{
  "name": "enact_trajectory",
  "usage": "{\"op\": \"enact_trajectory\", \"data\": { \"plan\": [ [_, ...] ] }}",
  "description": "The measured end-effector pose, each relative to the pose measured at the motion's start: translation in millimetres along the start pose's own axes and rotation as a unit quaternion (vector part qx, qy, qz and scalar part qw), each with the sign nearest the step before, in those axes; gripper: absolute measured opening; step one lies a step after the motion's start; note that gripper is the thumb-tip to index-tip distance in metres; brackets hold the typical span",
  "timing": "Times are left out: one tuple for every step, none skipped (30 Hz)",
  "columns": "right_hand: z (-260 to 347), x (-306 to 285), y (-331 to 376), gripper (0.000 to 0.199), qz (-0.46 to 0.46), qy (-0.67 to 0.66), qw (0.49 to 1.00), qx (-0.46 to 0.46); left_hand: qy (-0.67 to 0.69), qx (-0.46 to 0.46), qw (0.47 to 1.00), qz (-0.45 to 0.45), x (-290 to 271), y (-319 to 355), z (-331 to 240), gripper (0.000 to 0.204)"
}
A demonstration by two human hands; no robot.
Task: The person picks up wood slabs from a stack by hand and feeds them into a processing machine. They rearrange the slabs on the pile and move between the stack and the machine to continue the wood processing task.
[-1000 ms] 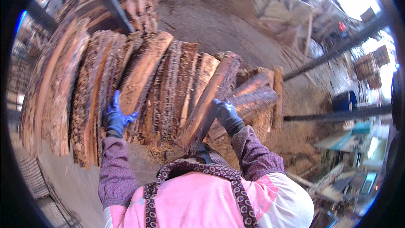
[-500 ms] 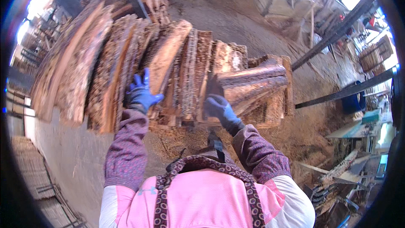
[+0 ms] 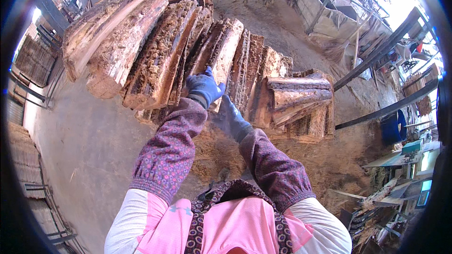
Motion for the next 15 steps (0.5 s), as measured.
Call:
{"op": "enact_trajectory", "data": {
  "plan": [
    [-1,-5,5,0.078,-0.047,-0.016,0.999,0.003,0.005,0.004,1.000,0.007,3,0,1,0.090],
    [4,-12,7,0.075,-0.006,0.017,1.000,-0.021,0.035,0.016,0.999,0.035,3,6,-6,0.090],
    [6,-22,11,0.073,0.038,0.049,0.997,-0.042,0.062,0.025,0.996,0.063,-1,20,-9,0.090],
    [11,-34,16,0.070,0.080,0.080,0.991,-0.064,0.088,0.036,0.991,0.092,1,33,-16,0.090],
    [11,-48,34,0.066,-0.016,0.119,0.993,0.011,0.112,0.055,0.991,0.044,1,48,-17,0.094],
    [13,-72,44,0.064,-0.042,0.086,0.995,0.006,0.257,0.075,0.963,0.037,15,59,-26,0.088],
    [22,-84,73,0.059,-0.054,0.080,0.995,0.014,0.396,0.097,0.912,0.038,34,69,-35,0.082],
    [32,-91,111,0.055,-0.117,0.136,0.984,0.012,0.540,0.100,0.835,0.035,61,81,-39,0.074],
    [39,-99,145,0.053,-0.118,0.171,0.978,-0.007,0.669,0.111,0.734,0.036,85,94,-47,0.065],
    [43,-95,184,0.052,-0.100,0.190,0.977,0.006,0.761,0.093,0.636,0.088,105,106,-60,0.057],
    [39,-106,218,0.052,-0.111,0.200,0.973,0.023,0.827,0.032,0.496,0.263,149,121,-91,0.048],
    [30,-129,254,0.051,-0.142,0.194,0.970,0.025,0.852,0.010,0.422,0.309,144,132,-120,0.045],
    [16,-152,289,0.050,-0.164,0.181,0.970,0.010,0.867,-0.010,0.345,0.361,124,146,-157,0.041],
    [0,-174,316,0.049,-0.187,0.166,0.968,-0.011,0.869,-0.029,0.270,0.413,113,161,-195,0.038],
    [-10,-198,338,0.049,-0.185,0.187,0.965,-0.009,0.859,0.019,0.260,0.441,120,180,-226,0.036]
  ]
}}
Point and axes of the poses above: each hand's wrist, its own y-axis away from the middle knuckle, its own x-axis out of the palm, z = x × y, the point moved 8 cm from there along -y, towards the middle knuckle, and after that the axes turned 12 degrees about -y, right-handed, at the moved point
